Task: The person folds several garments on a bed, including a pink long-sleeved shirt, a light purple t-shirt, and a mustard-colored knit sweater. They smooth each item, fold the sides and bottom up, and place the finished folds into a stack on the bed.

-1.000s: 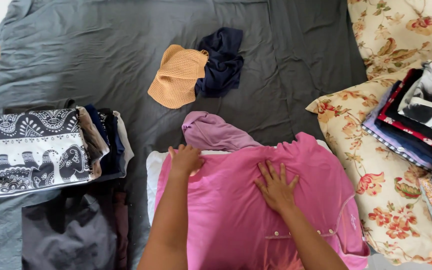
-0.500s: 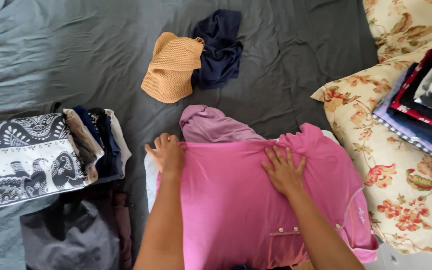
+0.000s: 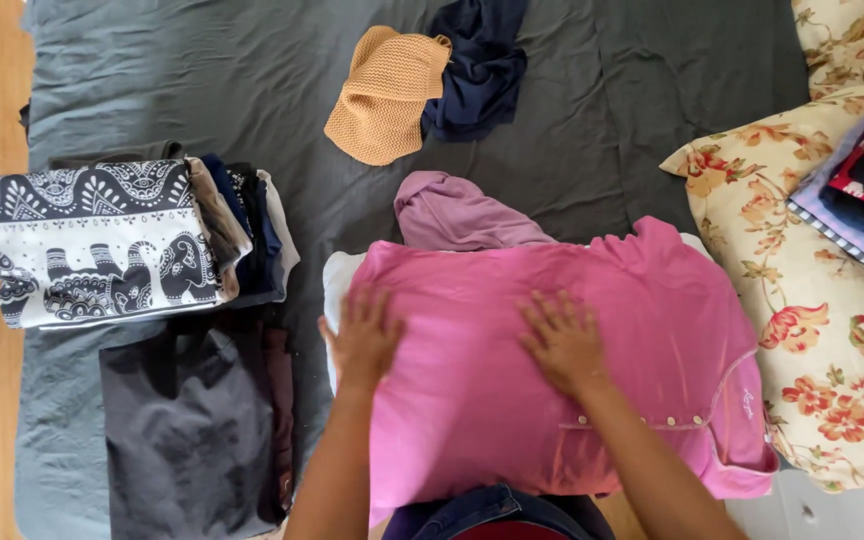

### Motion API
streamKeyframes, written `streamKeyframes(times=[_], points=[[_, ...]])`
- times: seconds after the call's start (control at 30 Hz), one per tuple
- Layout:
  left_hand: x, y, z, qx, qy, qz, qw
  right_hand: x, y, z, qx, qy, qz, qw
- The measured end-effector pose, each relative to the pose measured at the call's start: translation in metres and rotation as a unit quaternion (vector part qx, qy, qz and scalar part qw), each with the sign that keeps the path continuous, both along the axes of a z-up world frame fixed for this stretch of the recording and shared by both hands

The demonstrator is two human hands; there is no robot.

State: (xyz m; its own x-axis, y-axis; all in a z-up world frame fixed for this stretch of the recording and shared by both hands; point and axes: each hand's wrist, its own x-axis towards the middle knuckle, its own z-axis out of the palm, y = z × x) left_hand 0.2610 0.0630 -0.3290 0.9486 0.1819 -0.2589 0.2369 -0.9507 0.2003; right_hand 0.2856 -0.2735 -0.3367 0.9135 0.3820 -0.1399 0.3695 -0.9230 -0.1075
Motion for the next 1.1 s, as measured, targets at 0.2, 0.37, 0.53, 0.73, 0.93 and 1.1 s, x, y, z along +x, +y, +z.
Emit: streamKeyframes(times=[0.2, 0.37, 0.53, 0.73, 0.93, 1.1], points=[[-0.021, 0.056, -0.025, -0.112, 0.000, 0.327, 0.939, -0.003, -0.119, 0.003, -0.089, 0.102, -0.240, 0.961], [-0.038, 0.041, -0.031, -0.149, 0.054, 0.319, 0.935, -0.034, -0.109, -0.012, -0.036, 0.030, -0.240, 0.970], [-0.042, 0.038, -0.051, -0.061, -0.006, 0.306, 0.950, -0.037, -0.133, -0.005, 0.075, 0.004, -0.237, 0.969], [-0.053, 0.019, -0.030, -0.106, -0.019, 0.398, 0.911, -0.004, -0.273, -0.062, 0.181, -0.163, -0.407, 0.880], [-0.067, -0.003, -0.020, -0.045, 0.010, 0.438, 0.898, 0.040, -0.370, -0.119, 0.197, -0.034, -0.425, 0.883], [-0.071, -0.017, -0.027, -0.001, -0.033, 0.455, 0.890, 0.039, -0.348, -0.083, 0.394, 0.156, -0.497, 0.757]])
